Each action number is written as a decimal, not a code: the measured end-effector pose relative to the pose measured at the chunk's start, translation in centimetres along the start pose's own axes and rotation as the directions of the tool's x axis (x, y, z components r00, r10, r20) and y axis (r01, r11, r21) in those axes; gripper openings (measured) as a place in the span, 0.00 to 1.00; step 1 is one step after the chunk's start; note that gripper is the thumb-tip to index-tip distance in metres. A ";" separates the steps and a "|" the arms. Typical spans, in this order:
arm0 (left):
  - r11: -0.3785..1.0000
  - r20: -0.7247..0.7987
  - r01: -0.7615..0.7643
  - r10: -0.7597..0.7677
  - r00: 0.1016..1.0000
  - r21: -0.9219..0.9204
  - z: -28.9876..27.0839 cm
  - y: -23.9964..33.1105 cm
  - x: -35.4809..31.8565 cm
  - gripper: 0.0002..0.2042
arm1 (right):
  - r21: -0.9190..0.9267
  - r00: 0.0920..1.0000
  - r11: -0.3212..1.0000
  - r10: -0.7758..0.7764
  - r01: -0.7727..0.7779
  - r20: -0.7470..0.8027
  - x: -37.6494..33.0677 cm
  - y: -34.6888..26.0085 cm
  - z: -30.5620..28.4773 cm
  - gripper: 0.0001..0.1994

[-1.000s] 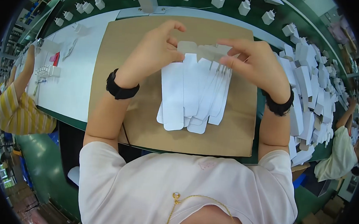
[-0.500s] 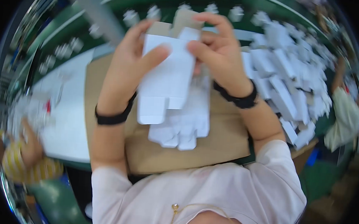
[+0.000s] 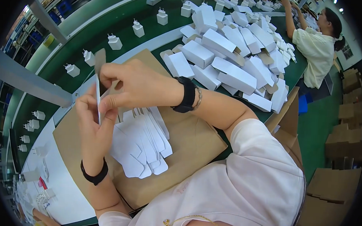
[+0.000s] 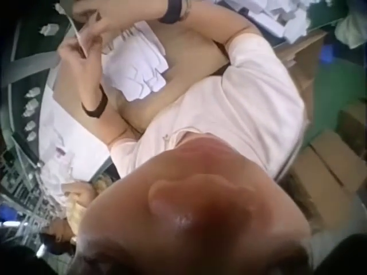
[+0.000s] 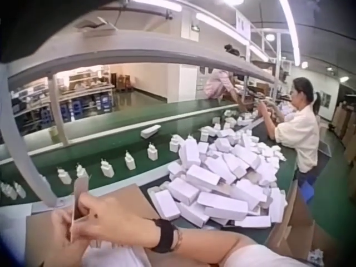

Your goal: The person folds white cardboard boxes by hand, one at a time, and places each completed box onto a pile on the assembly line. After folding several boxes, the person moves the stack of flat cardboard sheets to reach more underneath.

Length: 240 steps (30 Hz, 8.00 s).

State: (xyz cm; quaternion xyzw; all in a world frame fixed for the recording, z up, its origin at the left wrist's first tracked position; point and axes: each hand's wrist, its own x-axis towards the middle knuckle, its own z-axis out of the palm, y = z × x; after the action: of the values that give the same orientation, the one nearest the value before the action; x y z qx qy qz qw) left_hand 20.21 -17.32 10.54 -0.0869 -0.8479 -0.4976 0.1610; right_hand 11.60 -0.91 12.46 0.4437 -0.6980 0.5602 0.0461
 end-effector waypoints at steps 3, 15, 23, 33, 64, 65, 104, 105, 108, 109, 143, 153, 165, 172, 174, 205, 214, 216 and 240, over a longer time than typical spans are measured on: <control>1.000 -0.053 -0.017 0.017 0.998 0.010 1.1 -0.3 -0.4 0.26 | -0.089 0.990 0.996 -0.005 0.018 0.142 0.0 0.0 -0.1 0.20; 0.845 -0.055 0.046 -0.089 0.995 -0.532 1.6 -0.1 -0.7 0.22 | 0.611 0.994 0.783 0.086 -0.114 0.075 -0.9 2.0 2.6 0.09; 0.801 0.027 0.059 -0.053 0.998 -0.595 0.0 -0.3 -0.3 0.32 | 0.345 0.993 0.933 -0.085 0.106 -0.076 -0.1 -0.1 2.0 0.16; 0.963 0.124 -0.070 0.105 0.987 -0.261 -1.4 -0.5 -0.3 0.38 | 0.340 0.952 0.896 0.224 -0.285 0.209 1.0 -0.9 -0.3 0.13; 0.832 0.591 0.073 -0.449 0.670 0.549 -6.2 -3.3 -1.6 0.17 | -0.311 0.993 0.944 0.098 -0.112 -0.062 2.8 1.9 -3.1 0.13; 0.842 0.639 0.093 -0.470 0.609 0.531 -6.3 -3.5 -1.3 0.17 | -0.269 0.993 0.956 0.104 -0.117 -0.062 2.6 1.6 -3.2 0.13; 0.865 -0.177 -0.247 0.187 0.966 -0.438 0.5 -2.0 1.4 0.31 | 0.620 0.960 0.782 0.217 -0.064 -0.175 1.3 -0.8 4.3 0.09; 0.876 -0.132 -0.192 0.148 0.980 -0.442 0.3 -2.3 1.5 0.29 | 0.602 0.971 0.795 0.199 -0.079 -0.135 1.1 -0.1 4.2 0.09; 0.882 -0.061 -0.073 0.050 0.997 -0.466 0.0 -2.3 1.4 0.27 | 0.602 0.992 0.792 0.127 -0.106 0.007 0.9 2.4 3.6 0.09; 0.871 -0.031 -0.010 -0.006 1.000 -0.491 0.0 -2.3 1.3 0.27 | 0.648 0.990 0.753 0.144 -0.118 0.013 1.0 2.5 3.6 0.10; 0.822 0.119 -0.206 0.168 0.979 0.531 -3.2 -2.2 0.2 0.39 | -0.327 0.893 0.945 -0.136 -0.013 -0.428 3.4 2.1 -7.0 0.17; 0.854 0.597 0.168 -0.472 0.649 0.492 -4.8 -1.7 0.7 0.27 | -0.447 0.726 0.884 -0.219 -0.135 -0.652 3.2 3.2 -11.2 0.15; 0.947 -0.082 0.205 -0.231 0.970 -0.247 -4.6 1.2 -0.1 0.10 | -0.345 0.991 0.938 0.052 -0.008 0.120 0.2 -1.9 1.7 0.20; 0.934 -0.159 0.007 -0.068 0.985 -0.358 -1.3 1.7 -0.3 0.16 | 0.036 0.985 0.996 -0.080 0.087 -0.153 0.7 0.1 3.0 0.19; 0.948 0.023 0.085 -0.081 0.996 -0.307 -2.0 0.8 -0.6 0.22 | 0.022 0.982 0.997 -0.069 0.074 -0.178 0.8 -0.3 2.8 0.19; 0.861 -0.118 -0.187 0.148 0.982 -0.473 -0.7 -0.4 -0.2 0.28 | 0.523 0.996 0.851 -0.009 -0.040 0.090 0.7 1.1 3.1 0.14; 0.838 -0.040 -0.091 0.082 0.996 -0.539 -1.6 -0.8 -0.5 0.30 | 0.046 0.956 0.955 -0.294 0.293 0.013 1.1 -1.7 2.5 0.16; 0.879 0.001 -0.046 0.053 0.999 -0.475 -2.2 -0.9 -0.5 0.32 | 0.185 0.990 0.973 -0.141 0.134 0.020 1.5 -2.2 2.1 0.14; 0.871 0.152 0.203 -0.298 0.942 0.447 -4.2 1.5 -1.1 0.36 | -0.662 0.827 0.727 -0.250 -0.184 -0.504 3.8 3.1 -10.9 0.18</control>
State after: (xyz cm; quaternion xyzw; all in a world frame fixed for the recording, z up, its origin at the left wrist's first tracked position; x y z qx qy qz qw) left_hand 22.48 -20.28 13.24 0.0079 -0.9521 -0.3053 0.0167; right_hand 2.51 5.84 16.35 0.2226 -0.8004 0.3655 0.4198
